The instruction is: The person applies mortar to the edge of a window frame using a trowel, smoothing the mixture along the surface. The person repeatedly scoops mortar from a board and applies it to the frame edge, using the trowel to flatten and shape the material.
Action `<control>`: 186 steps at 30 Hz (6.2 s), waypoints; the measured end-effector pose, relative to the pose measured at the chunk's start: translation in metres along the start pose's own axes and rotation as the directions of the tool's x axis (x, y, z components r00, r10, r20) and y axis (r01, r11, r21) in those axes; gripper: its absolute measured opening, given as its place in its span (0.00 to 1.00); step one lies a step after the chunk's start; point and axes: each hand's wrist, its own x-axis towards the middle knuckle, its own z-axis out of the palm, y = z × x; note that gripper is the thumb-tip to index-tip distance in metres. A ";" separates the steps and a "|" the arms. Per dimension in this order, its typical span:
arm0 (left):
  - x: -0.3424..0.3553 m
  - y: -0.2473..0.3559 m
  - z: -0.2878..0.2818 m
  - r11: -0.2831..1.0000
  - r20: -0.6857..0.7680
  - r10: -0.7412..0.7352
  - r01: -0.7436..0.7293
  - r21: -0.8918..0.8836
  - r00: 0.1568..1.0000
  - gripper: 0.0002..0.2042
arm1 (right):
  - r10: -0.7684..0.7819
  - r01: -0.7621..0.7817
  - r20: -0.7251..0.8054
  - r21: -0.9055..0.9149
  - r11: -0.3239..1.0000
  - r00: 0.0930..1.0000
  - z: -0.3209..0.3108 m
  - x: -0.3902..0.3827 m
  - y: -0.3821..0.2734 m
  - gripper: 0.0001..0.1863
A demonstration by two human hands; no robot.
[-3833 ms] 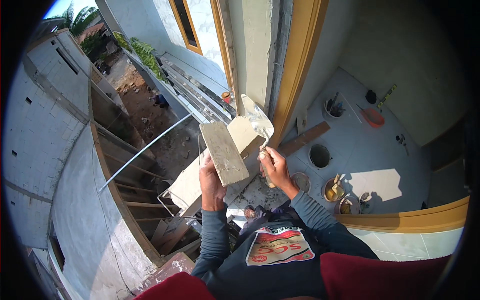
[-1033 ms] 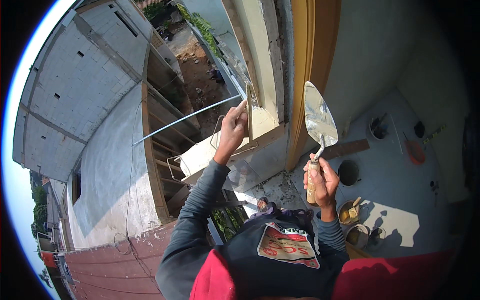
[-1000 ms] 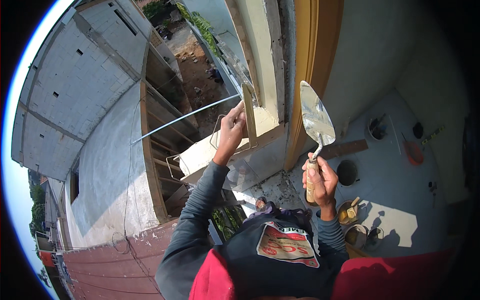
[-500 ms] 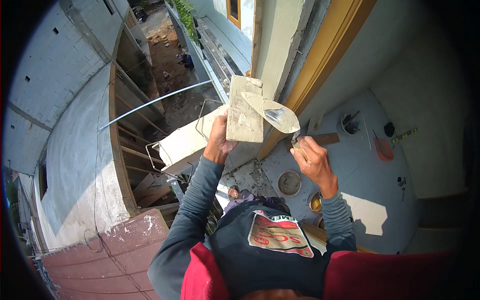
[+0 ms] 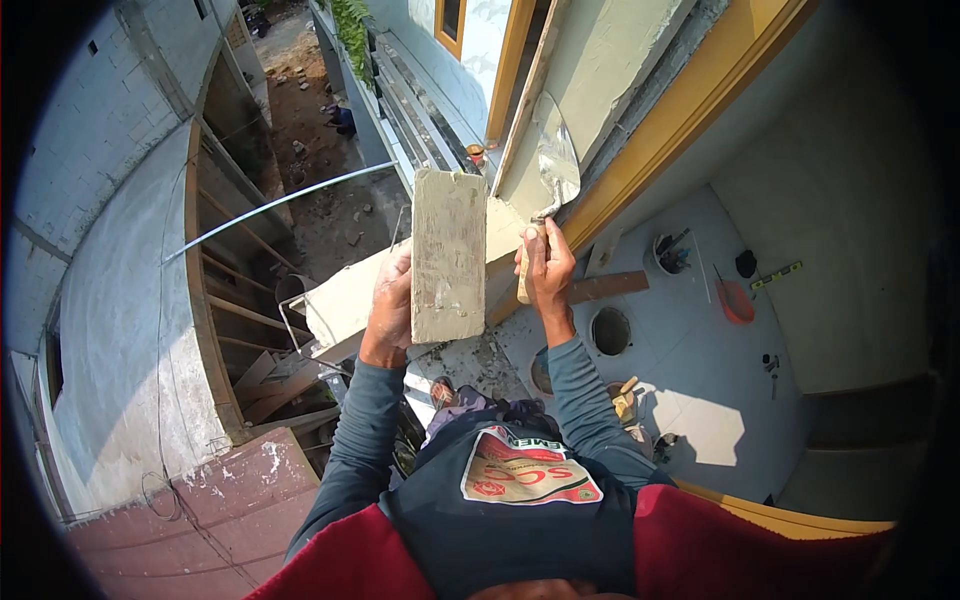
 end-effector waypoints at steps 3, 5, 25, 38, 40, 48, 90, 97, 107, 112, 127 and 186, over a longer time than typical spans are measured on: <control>-0.007 0.003 -0.013 1.000 -0.040 -0.029 0.029 0.002 0.999 0.18 | -0.017 0.018 0.012 -0.051 0.999 1.000 -0.012 0.002 -0.009 0.23; -0.010 0.002 -0.020 0.999 -0.030 -0.030 0.029 -0.023 0.999 0.19 | -0.126 0.124 -0.053 -0.054 0.991 0.991 -0.013 0.001 -0.045 0.21; -0.013 -0.019 -0.023 0.975 -0.021 -0.135 0.129 -0.179 0.991 0.18 | 0.402 -0.347 0.139 -0.308 0.886 0.905 -0.047 -0.029 -0.043 0.12; 0.022 -0.073 0.022 0.981 -0.003 -0.134 0.132 -0.140 0.991 0.25 | 0.104 -0.076 0.060 -0.364 0.928 0.993 -0.033 0.064 -0.291 0.17; 0.021 -0.082 0.026 0.983 -0.006 -0.149 0.147 -0.107 0.989 0.25 | 0.062 -0.030 0.101 -0.291 0.956 0.993 -0.036 0.071 -0.311 0.19; 0.022 -0.090 0.021 0.985 -0.065 -0.168 0.165 -0.056 0.984 0.24 | 0.176 -0.154 0.140 -0.156 0.976 0.974 -0.028 0.090 -0.315 0.22; 0.016 -0.089 0.028 0.992 -0.041 -0.126 0.126 -0.004 0.991 0.26 | 0.223 -0.190 0.135 -0.219 0.957 0.965 -0.046 0.070 -0.301 0.19; 0.008 -0.076 0.020 0.985 -0.152 -0.167 0.170 0.004 0.974 0.25 | 0.421 -0.398 0.132 -0.170 0.902 0.897 -0.053 0.013 -0.143 0.18; -0.002 -0.071 0.002 0.993 -0.205 -0.111 0.118 0.022 0.973 0.27 | 0.544 -0.416 0.158 -0.483 0.770 0.824 -0.046 -0.037 -0.065 0.14; 0.005 -0.071 0.011 0.990 -0.181 -0.126 0.136 0.042 0.975 0.27 | 0.472 -0.177 0.193 -0.756 0.630 0.860 -0.041 -0.003 -0.095 0.15; 0.017 -0.107 0.017 0.995 -0.071 -0.089 0.086 -0.050 0.993 0.26 | 0.279 -0.154 0.142 -0.566 0.810 0.950 -0.049 0.096 -0.351 0.14; 0.149 -0.082 0.122 0.860 -0.193 0.303 -0.180 0.478 0.933 0.27 | 0.201 -0.223 -0.135 -0.178 0.958 0.970 -0.170 -0.066 -0.195 0.21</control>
